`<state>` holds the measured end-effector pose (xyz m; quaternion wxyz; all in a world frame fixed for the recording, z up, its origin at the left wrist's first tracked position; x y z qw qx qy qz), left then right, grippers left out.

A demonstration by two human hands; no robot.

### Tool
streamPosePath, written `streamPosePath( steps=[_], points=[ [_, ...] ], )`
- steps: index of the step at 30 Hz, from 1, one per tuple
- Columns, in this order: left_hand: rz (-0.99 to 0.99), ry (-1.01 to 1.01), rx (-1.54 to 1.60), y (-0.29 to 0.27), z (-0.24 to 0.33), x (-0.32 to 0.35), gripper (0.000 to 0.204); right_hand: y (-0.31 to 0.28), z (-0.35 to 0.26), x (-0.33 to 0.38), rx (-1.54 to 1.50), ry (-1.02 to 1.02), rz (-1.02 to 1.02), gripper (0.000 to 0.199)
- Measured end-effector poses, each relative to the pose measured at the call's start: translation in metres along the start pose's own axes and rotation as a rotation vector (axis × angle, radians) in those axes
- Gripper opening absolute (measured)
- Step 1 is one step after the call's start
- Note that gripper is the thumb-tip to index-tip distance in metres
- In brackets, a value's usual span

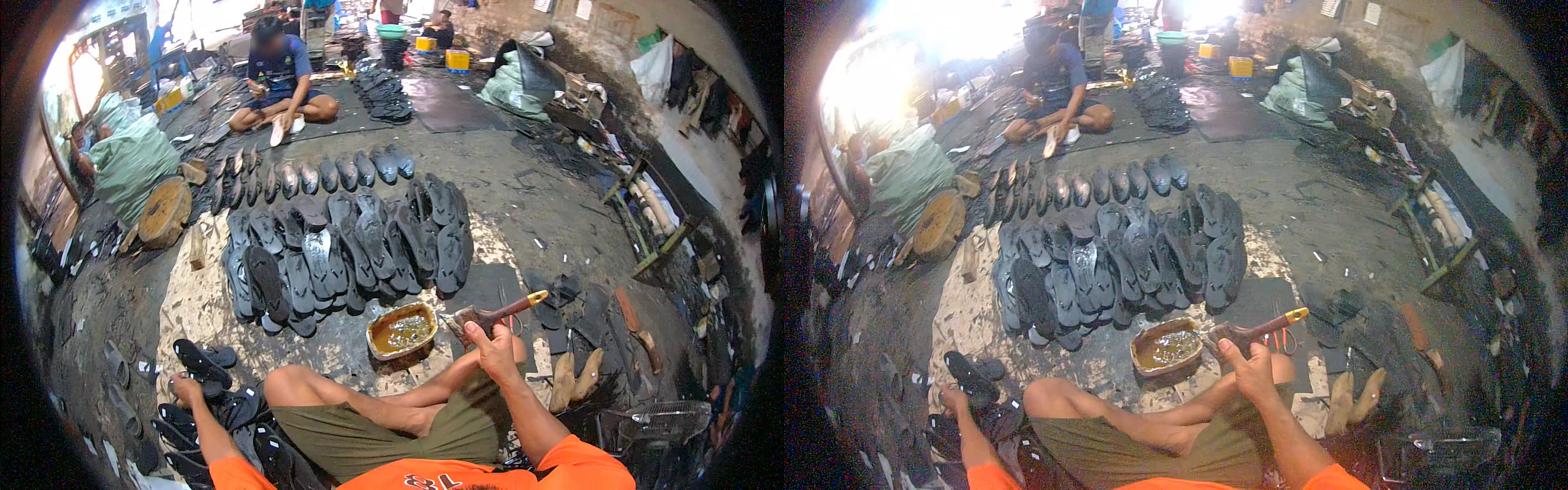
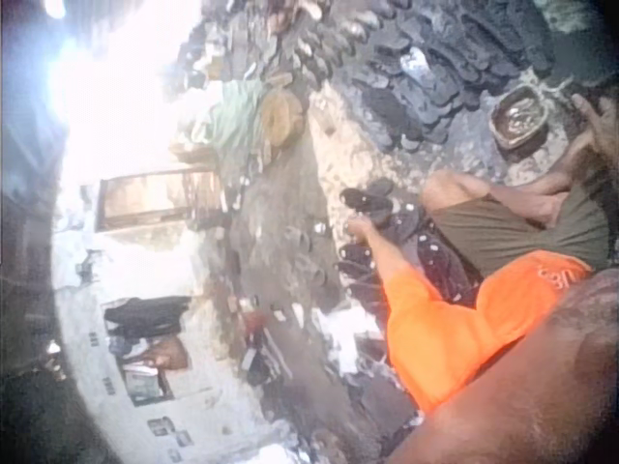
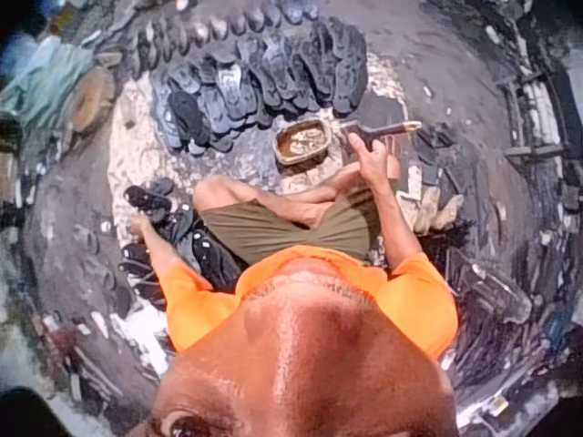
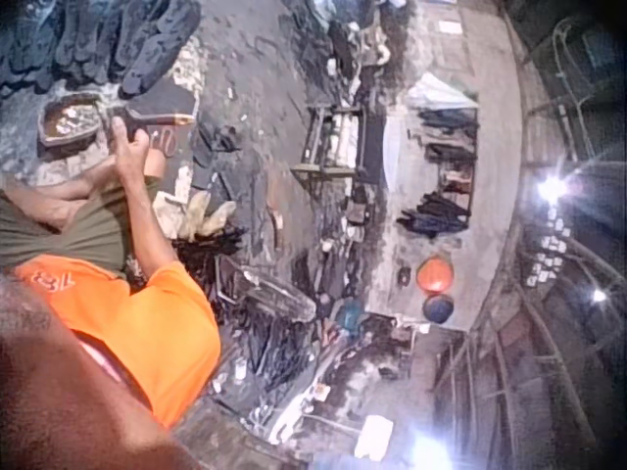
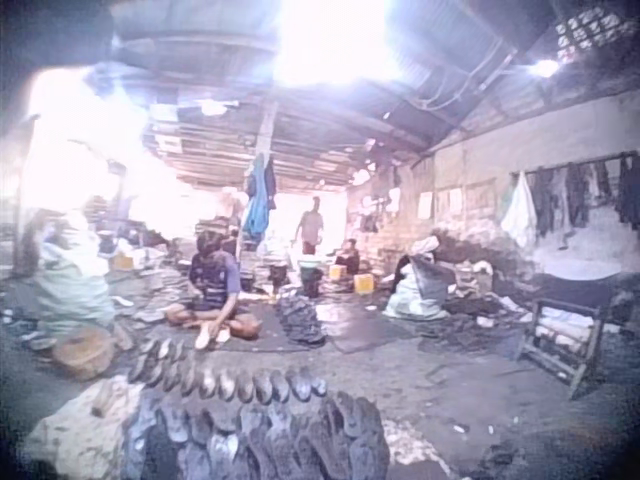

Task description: The person sits on the floor and repeatedly applies a brown liquid from a small container onto the soles of black flip-flops using a brush. The person picks up sandals one at a time, coats the sole, and places them back in a pile.

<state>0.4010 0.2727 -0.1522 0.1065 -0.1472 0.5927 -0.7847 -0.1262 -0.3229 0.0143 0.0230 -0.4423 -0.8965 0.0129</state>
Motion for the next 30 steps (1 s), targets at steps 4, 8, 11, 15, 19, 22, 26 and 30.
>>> streamPosePath(
  steps=[4, 8, 11, 15, 19, 22, 26, 30],
  points=[
    [0.4, 0.56, 0.416, -0.067, -0.009, -0.016, 0.026, -0.023, 0.03, -0.01, 0.064, 0.02, 0.05, 0.032],
    [0.037, 0.823, 0.66, -0.127, 0.046, 0.097, 0.022, -0.021, 0.059, -0.043, 0.267, 0.007, 0.017, 0.046],
    [-0.224, 0.901, 0.702, -0.121, 0.084, 0.219, 0.023, 0.037, 0.064, -0.068, 0.557, -0.059, -0.208, 0.049],
    [-0.283, 1.229, 0.463, -0.103, 0.116, 0.333, 0.058, 0.079, 0.122, -0.096, 0.691, -0.021, -0.473, 0.046],
    [-0.192, 1.057, 0.306, -0.099, 0.116, 0.346, 0.053, 0.103, 0.159, -0.108, 1.02, -0.015, -0.536, 0.041],
    [-0.219, 0.964, 0.31, -0.093, 0.117, 0.341, 0.053, 0.107, 0.151, -0.105, 1.194, 0.032, -0.588, 0.037],
    [-0.225, 0.943, 0.312, -0.092, 0.119, 0.336, 0.05, 0.067, 0.095, -0.107, 0.416, -0.203, -0.326, 0.029],
    [-0.59, 0.783, 1.022, -0.087, 0.14, 0.319, 0.047, -0.03, 0.109, -0.111, 1.376, -0.038, -0.395, 0.032]
  ],
)
Point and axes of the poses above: each hand's wrist, its own x-axis away from the middle knuckle, its own y-axis out of the palm, z = x × y, the point moved 8 cm from there along -x, towards the middle knuckle, and after that the axes turned 10 degrees about -z, right-handed, at the moved point
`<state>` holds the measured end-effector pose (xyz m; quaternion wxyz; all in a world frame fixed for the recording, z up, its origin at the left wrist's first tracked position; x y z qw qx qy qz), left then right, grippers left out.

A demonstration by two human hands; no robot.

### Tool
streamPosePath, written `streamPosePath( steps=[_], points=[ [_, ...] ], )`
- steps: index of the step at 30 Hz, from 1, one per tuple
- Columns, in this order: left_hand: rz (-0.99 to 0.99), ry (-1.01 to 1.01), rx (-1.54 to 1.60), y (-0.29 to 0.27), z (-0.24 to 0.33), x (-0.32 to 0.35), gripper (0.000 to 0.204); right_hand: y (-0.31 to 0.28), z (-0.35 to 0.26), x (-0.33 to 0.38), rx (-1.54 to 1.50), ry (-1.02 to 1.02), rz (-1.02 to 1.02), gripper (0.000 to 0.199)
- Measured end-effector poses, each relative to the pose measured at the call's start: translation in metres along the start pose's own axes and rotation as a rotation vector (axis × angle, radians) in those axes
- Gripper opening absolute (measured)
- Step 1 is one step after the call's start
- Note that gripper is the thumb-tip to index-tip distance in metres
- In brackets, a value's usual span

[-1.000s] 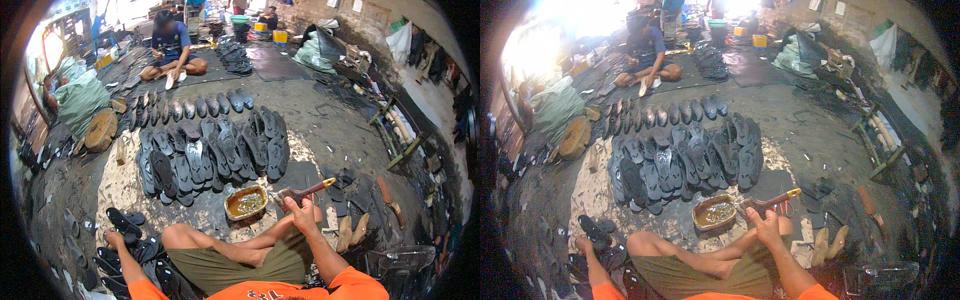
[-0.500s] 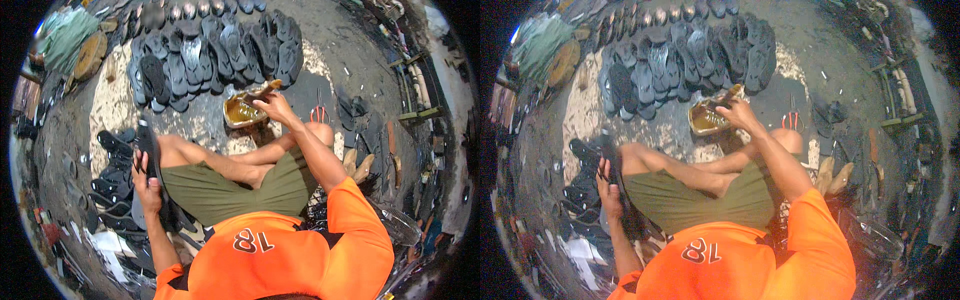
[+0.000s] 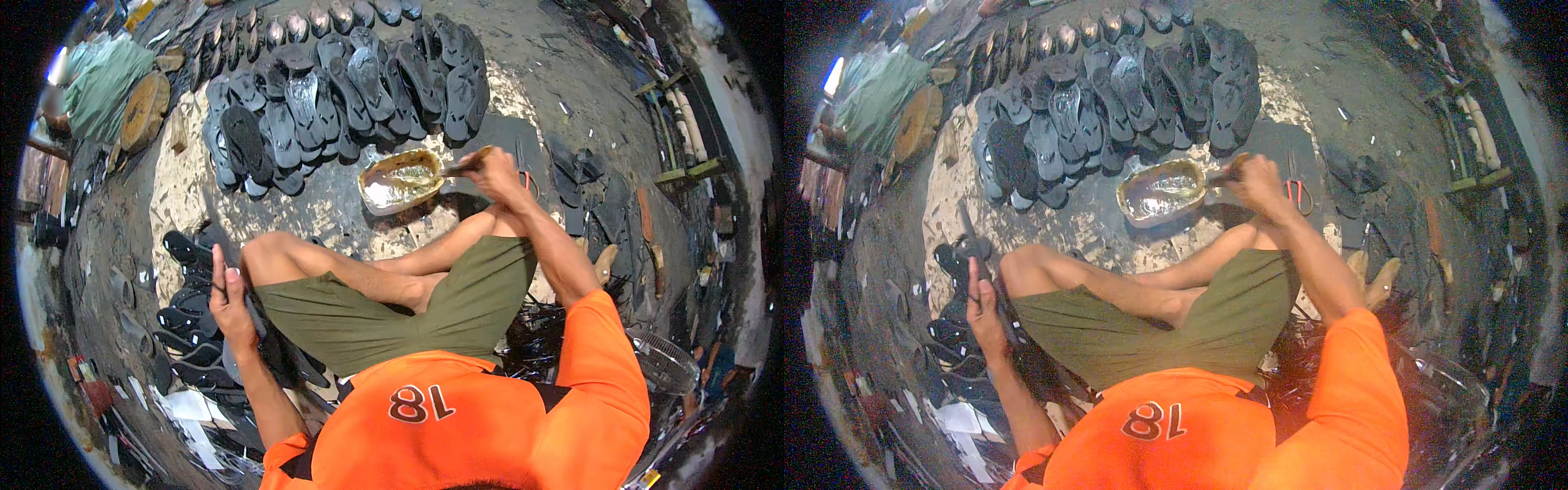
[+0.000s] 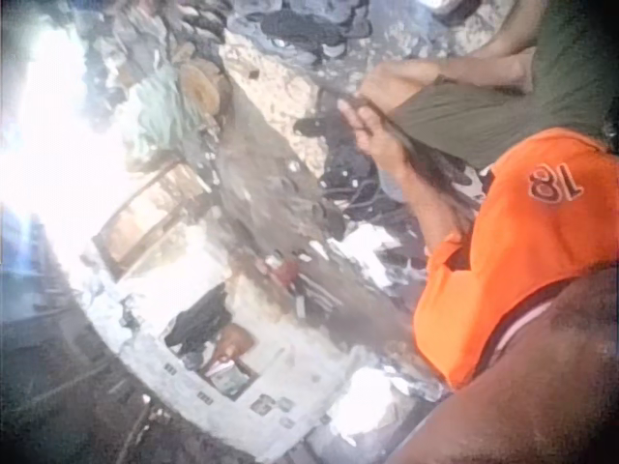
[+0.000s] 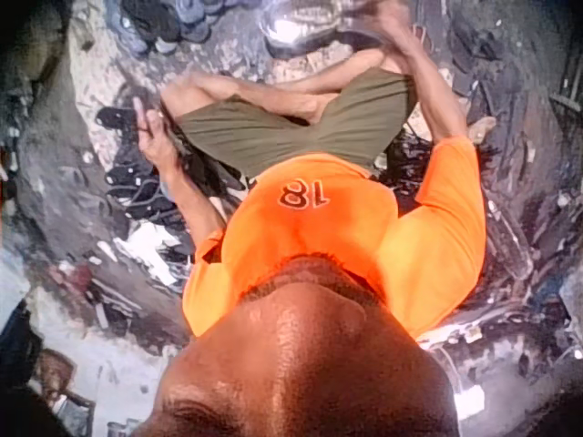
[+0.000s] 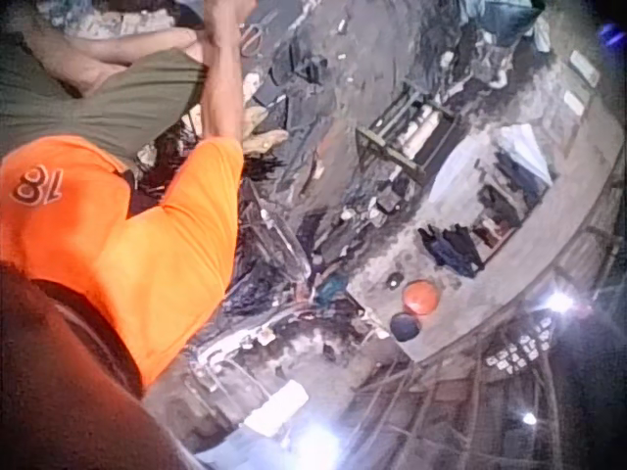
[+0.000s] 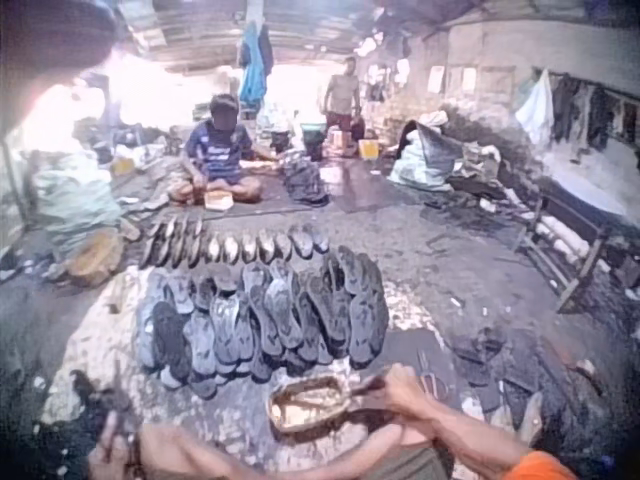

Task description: The person sits on the floor and repeatedly applies a brown liquid from a small container onto the soles of black flip-flops using a brush. The person picks up sandals one at a time, coats the sole, and places them back in a pile.

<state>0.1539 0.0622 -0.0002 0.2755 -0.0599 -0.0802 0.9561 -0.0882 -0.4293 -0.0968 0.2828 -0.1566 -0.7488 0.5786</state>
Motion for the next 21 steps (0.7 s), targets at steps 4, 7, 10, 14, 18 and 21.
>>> streamPosePath(
  steps=[4, 7, 10, 14, 18, 21],
  points=[
    [-0.073, -0.159, 0.844, 0.042, 0.012, -0.007, 0.049, -0.044, 0.014, 0.025, -0.681, 0.204, 0.317, 0.039],
    [-0.271, -0.28, 0.909, 0.115, -0.001, -0.009, 0.056, -0.101, -0.107, 0.049, -1.529, -0.13, 0.33, 0.033],
    [-0.378, -0.366, 1.13, 0.172, 0.016, 0.005, 0.056, -0.108, -0.208, 0.051, -1.32, -0.366, 0.368, 0.024],
    [-0.463, -0.386, 1.213, 0.178, 0.007, -0.001, 0.053, -0.09, -0.241, 0.087, -1.066, -0.635, 0.475, 0.028],
    [-0.399, -0.473, 1.116, 0.183, -0.007, 0.011, 0.054, -0.089, -0.225, 0.087, -1.262, -0.579, 0.259, 0.033],
    [-0.549, -0.323, 0.887, 0.197, 0.035, 0.026, 0.057, -0.11, -0.189, 0.044, -1.274, -0.361, 0.314, 0.03]
  ],
)
Point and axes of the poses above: each hand's wrist, its own x-axis away from the middle knuckle, its own y-axis out of the palm, z = x × y, the point moved 8 cm from there along -x, towards the middle knuckle, and after that the axes turned 10 degrees about -z, right-handed, at the moved point
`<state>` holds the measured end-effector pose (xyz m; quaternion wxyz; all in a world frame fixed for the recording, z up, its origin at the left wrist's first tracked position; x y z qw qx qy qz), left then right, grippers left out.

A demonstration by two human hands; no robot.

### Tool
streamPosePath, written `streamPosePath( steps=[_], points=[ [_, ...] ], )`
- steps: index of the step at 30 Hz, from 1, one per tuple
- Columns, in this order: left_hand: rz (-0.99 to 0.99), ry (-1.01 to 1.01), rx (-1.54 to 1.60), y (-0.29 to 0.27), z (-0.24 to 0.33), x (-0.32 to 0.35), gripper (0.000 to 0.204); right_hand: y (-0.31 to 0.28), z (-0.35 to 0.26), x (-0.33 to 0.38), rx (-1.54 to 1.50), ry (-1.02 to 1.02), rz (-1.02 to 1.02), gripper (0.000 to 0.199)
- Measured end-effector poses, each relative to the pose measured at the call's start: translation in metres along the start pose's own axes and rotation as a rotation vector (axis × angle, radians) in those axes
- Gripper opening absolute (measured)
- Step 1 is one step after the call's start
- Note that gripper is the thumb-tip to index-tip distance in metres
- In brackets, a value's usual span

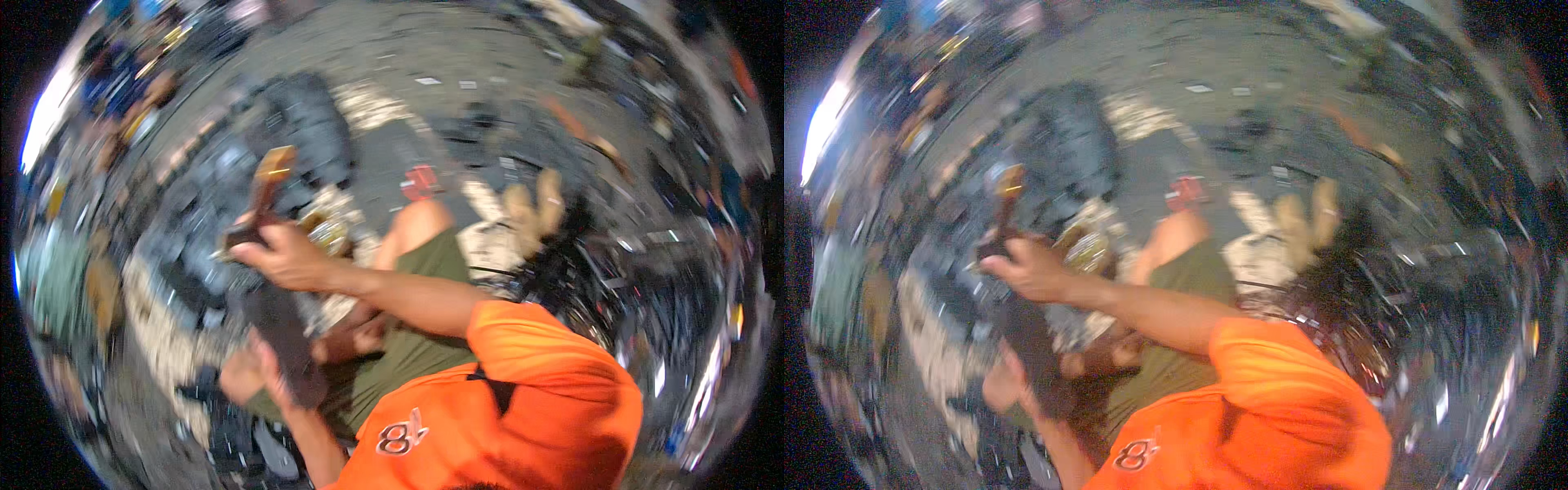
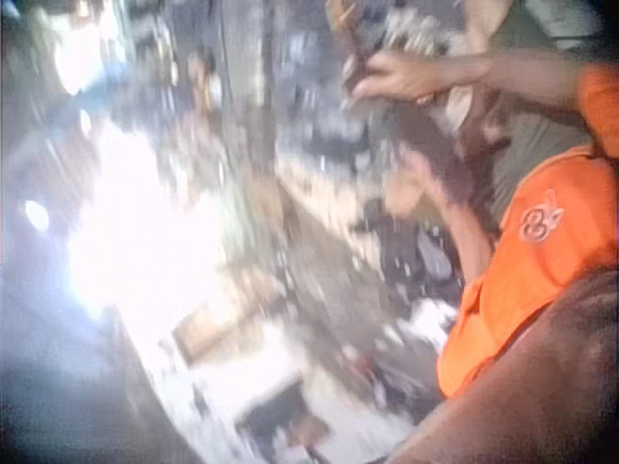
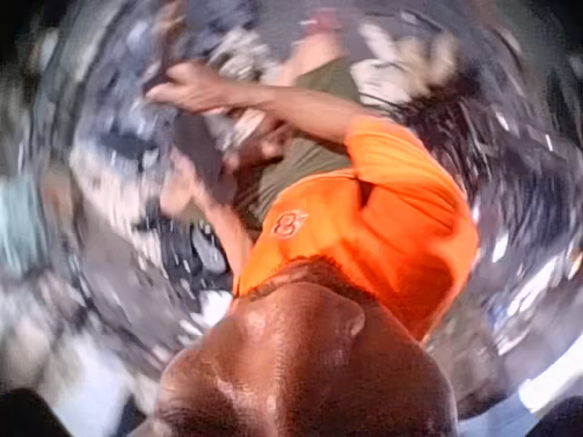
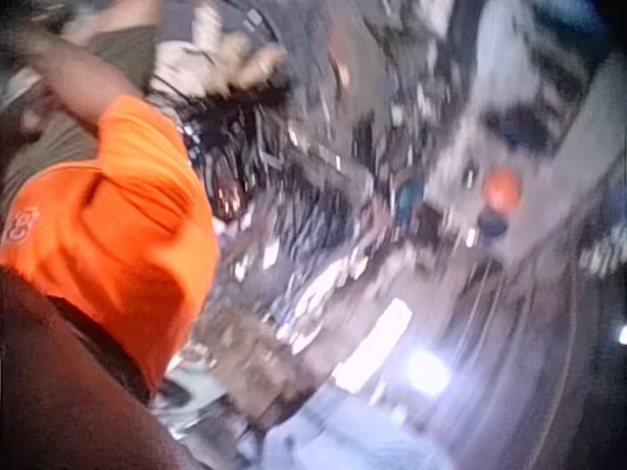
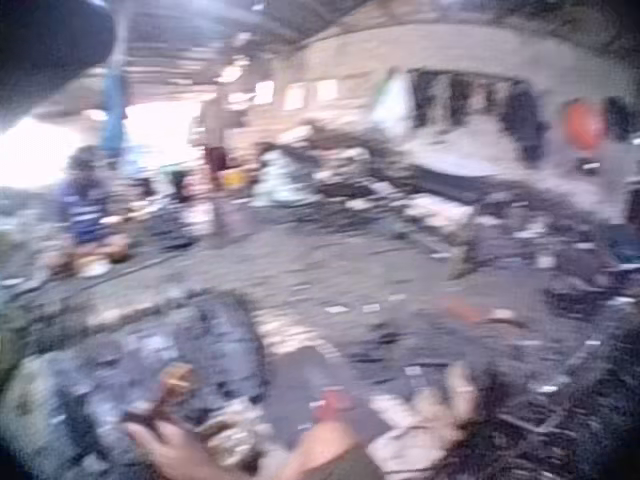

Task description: The person sits on the floor and repeatedly applies a brown liquid from a small container onto the soles of black flip-flops using a brush. The person picks up sandals one at a time, coats the sole, and places them back in a pile.

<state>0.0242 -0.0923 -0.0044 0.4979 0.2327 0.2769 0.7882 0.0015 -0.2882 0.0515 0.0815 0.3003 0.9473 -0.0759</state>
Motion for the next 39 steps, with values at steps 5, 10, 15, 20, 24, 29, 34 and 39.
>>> streamPosePath(
  steps=[5, 10, 15, 20, 24, 29, 34, 39],
  points=[
    [-0.018, -0.012, -0.1, -0.006, -0.013, -0.009, 0.053, -0.011, -0.009, 0.041, -0.164, -0.103, 0.139, 0.037],
    [0.004, -0.001, -0.097, -0.004, -0.021, -0.007, 0.051, -0.048, 0.007, 0.036, -0.086, 0.023, 0.074, 0.042],
    [0.05, -0.001, -0.001, -0.008, -0.007, -0.01, 0.051, -0.027, -0.033, 0.016, 0.15, -0.468, -0.034, 0.034],
    [0.163, 0.095, 0.265, -0.01, -0.003, -0.015, 0.054, 0.007, -0.012, 0.058, -0.107, -0.15, -0.059, 0.033],
    [0.085, 0.321, 0.386, -0.022, 0.023, -0.044, 0.043, 0.051, 0.013, 0.117, -0.032, 0.012, -0.081, 0.038],
    [-0.338, 0.358, 0.497, -0.037, 0.029, -0.065, 0.053, 0.071, -0.007, 0.139, -0.154, 0.038, -0.253, 0.032],
    [-0.098, 0.256, 0.343, -0.029, -0.011, -0.075, 0.047, 0.046, -0.037, 0.085, 0.088, -0.36, -0.212, 0.025],
    [-0.001, 0.177, 0.562, 0.049, -0.033, -0.06, 0.055, -0.011, -0.041, 0.03, 0.397, -0.574, 0.053, 0.035]
  ],
)
Point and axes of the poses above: each hand's wrist, its own x-axis away from the middle knuckle, its own y-axis out of the palm, z = x × y, the point moved 8 cm from there along -x, towards the middle knuckle, and after that the axes turned 10 degrees about -z, right-handed, at the moved point
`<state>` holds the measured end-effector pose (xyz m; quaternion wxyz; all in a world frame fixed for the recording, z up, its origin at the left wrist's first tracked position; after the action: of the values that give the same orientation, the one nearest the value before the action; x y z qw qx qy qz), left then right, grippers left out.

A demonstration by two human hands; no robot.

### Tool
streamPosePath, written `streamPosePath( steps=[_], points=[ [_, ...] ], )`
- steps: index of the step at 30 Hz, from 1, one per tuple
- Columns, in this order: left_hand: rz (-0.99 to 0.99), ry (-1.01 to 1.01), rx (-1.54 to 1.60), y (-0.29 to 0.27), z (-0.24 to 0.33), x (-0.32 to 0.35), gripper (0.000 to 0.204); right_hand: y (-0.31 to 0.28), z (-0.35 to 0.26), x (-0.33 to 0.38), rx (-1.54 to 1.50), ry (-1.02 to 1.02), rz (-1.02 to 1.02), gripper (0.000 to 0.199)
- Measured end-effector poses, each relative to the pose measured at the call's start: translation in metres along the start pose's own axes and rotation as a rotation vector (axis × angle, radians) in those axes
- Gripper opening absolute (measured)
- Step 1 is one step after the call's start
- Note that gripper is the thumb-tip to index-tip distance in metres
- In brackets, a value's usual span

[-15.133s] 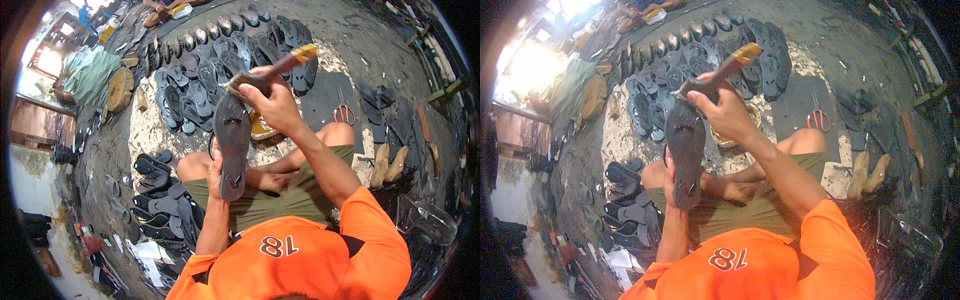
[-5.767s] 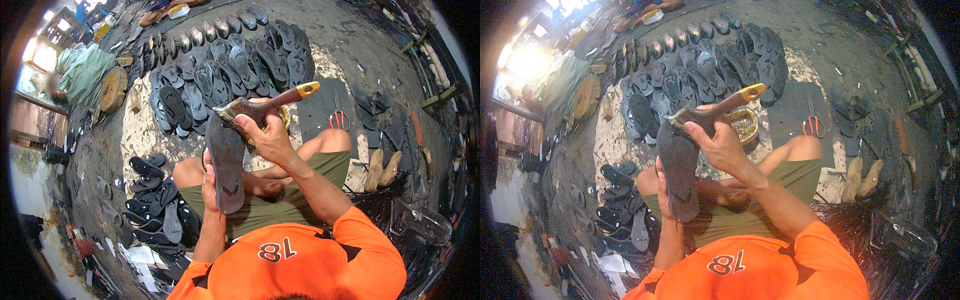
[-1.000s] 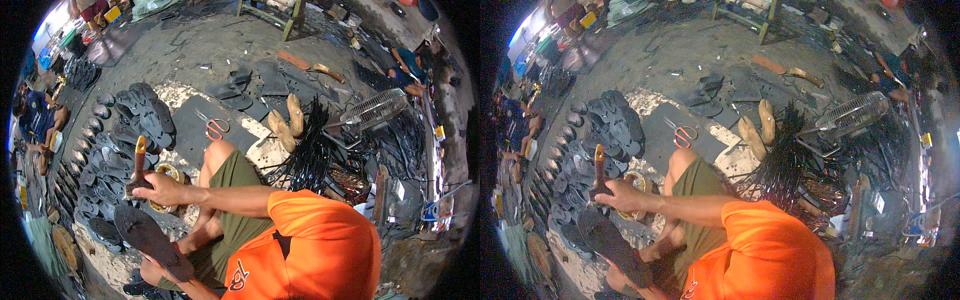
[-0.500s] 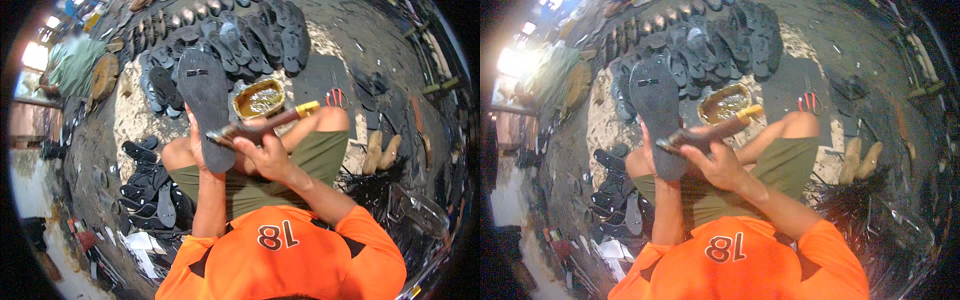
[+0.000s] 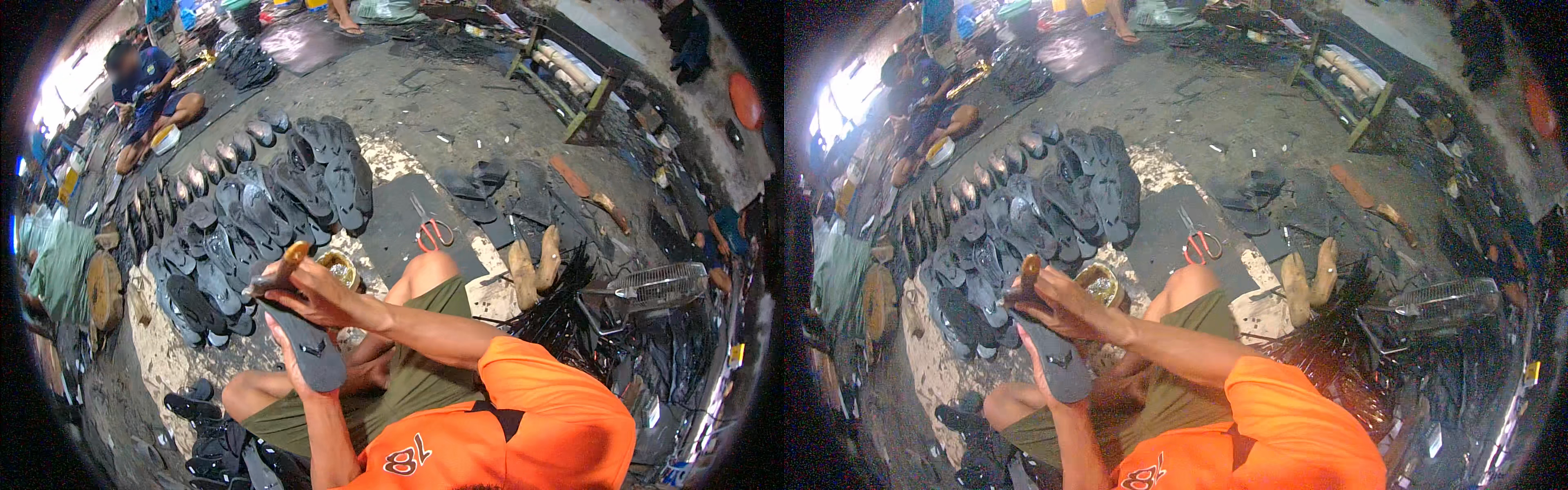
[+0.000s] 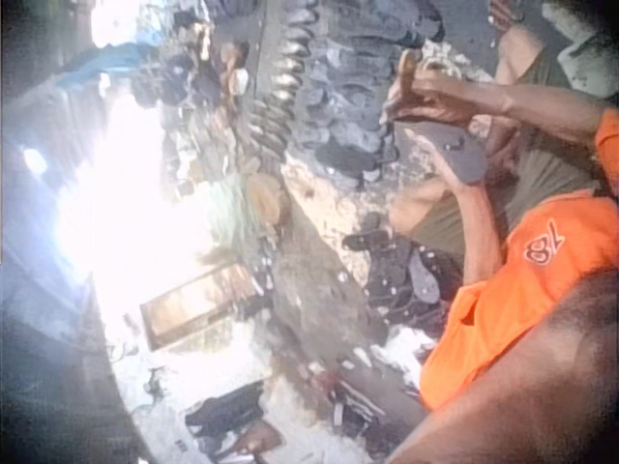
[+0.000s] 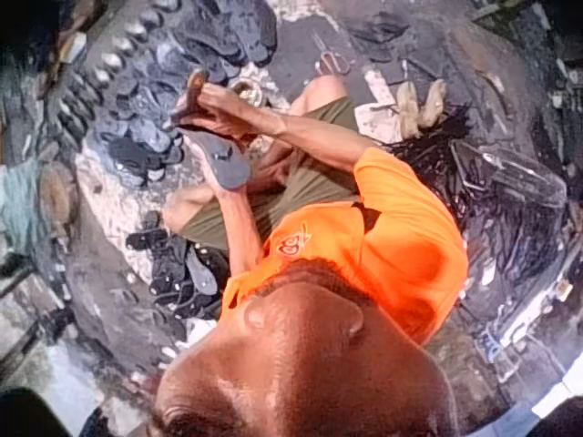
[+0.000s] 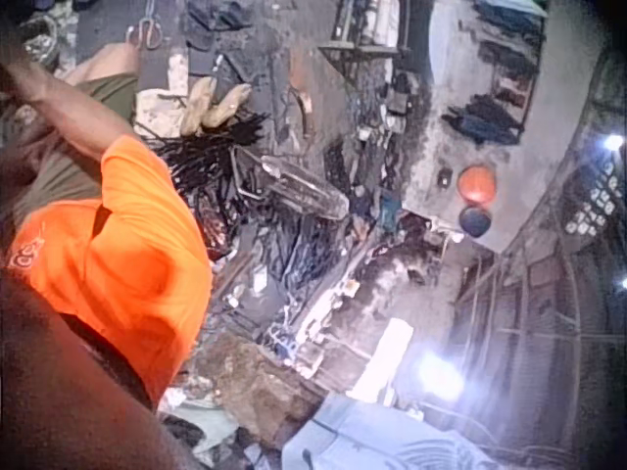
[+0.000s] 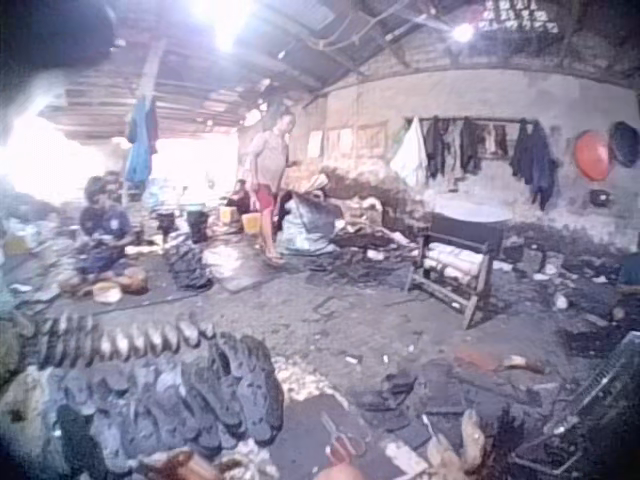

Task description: The person sits on the floor and repeatedly applies a brown liquid from a small container onto the soles of black flip-flops using a brush. The person picks up sandals one at a time, coats the sole, and places them back in a pile.

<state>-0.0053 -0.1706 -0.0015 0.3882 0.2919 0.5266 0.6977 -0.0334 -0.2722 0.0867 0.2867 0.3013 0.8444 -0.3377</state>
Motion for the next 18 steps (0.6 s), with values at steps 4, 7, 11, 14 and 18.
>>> streamPosePath(
  steps=[4, 7, 11, 14, 18],
  points=[
    [-0.054, -0.098, 0.574, -0.074, 0.04, -0.019, 0.055, 0.034, -0.041, 0.032, -0.185, 0.031, -0.156, 0.033],
    [0.088, -0.017, -0.349, -0.083, 0.062, -0.032, 0.056, 0.062, -0.028, 0.085, -0.106, 0.071, -0.218, 0.034],
    [0.116, -0.099, -0.495, -0.107, 0.081, -0.051, 0.058, 0.047, -0.056, 0.078, -0.474, 0.306, -0.399, 0.037],
    [0.198, -0.05, -0.486, -0.077, 0.079, -0.055, 0.06, 0.017, -0.055, 0.071, -0.561, 0.488, -0.281, 0.025],
    [0.303, -0.017, 0.007, -0.084, 0.062, -0.05, 0.037, -0.071, -0.023, 0.07, -0.605, 0.609, 0.263, 0.037]
  ],
)
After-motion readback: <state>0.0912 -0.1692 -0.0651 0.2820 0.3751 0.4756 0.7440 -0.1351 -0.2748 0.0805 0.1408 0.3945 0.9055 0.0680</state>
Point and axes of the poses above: each hand's wrist, its own x-axis away from the middle knuckle, its own y-axis out of the palm, z = x × y, the point moved 8 cm from there along -x, towards the middle knuckle, and after that the axes turned 10 degrees about -z, right-handed, at the moved point
